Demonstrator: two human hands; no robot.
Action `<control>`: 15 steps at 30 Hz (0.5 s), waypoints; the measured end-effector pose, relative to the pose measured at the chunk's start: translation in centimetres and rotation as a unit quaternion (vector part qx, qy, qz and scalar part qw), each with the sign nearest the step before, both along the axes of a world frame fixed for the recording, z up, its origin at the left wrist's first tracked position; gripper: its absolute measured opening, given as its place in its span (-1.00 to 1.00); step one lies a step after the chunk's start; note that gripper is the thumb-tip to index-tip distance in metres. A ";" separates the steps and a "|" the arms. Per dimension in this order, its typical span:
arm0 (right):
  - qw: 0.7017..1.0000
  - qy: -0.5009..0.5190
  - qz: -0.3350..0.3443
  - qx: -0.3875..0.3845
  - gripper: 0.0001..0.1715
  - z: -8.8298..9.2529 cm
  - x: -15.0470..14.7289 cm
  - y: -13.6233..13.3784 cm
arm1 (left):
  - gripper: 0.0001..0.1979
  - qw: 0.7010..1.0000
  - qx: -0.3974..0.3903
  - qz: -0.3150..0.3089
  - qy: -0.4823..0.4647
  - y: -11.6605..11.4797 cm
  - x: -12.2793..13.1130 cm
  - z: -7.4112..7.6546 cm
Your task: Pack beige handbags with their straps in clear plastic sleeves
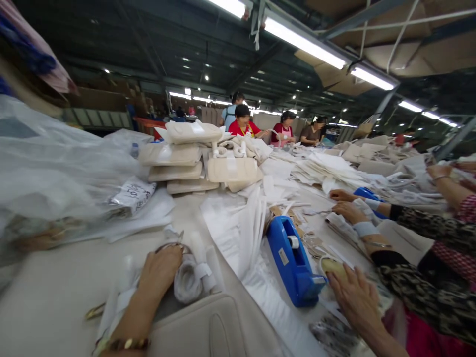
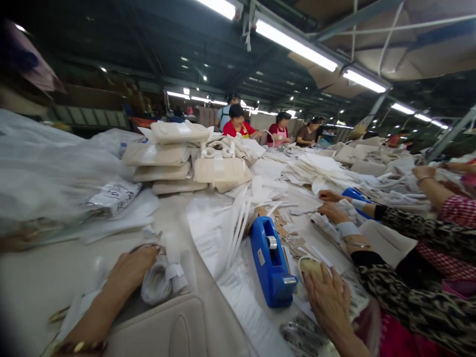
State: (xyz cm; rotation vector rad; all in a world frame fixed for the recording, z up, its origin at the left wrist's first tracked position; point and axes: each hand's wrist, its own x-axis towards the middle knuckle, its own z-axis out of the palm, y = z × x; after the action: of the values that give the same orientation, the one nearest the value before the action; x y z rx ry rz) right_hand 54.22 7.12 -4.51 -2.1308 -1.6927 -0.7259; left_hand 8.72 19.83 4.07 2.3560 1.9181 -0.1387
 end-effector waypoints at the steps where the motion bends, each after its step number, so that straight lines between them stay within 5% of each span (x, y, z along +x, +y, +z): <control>1: 1.000 -0.017 0.011 -0.018 -0.56 -0.6 1.1 0.3 | -0.63 1.000 0.006 -0.001 -0.005 -0.1 0.1 0.1; 3: 0.999 -0.040 0.031 0.011 -0.59 -0.3 1.4 0.8 | -0.63 1.000 0.011 -0.001 -0.014 -0.2 0.2 0.0; 6: 0.985 -0.033 0.079 0.152 -0.57 3.3 -2.6 1.0 | -0.64 0.999 0.010 0.004 -0.031 0.1 0.1 -0.3; 10: 0.928 0.041 0.336 0.158 -0.82 7.2 -12.3 1.3 | -0.66 0.999 0.018 0.019 -0.038 0.3 0.0 -0.3; 15: 0.912 0.062 0.395 0.090 -0.79 5.6 -20.8 4.3 | -0.64 0.999 0.024 0.026 -0.036 0.5 0.0 -0.4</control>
State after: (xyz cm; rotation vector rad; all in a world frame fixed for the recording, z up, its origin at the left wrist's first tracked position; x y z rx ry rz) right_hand 33.43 11.44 1.08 -1.1587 -2.0788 -0.4527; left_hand 8.68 20.29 3.71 2.3040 1.9685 -0.0025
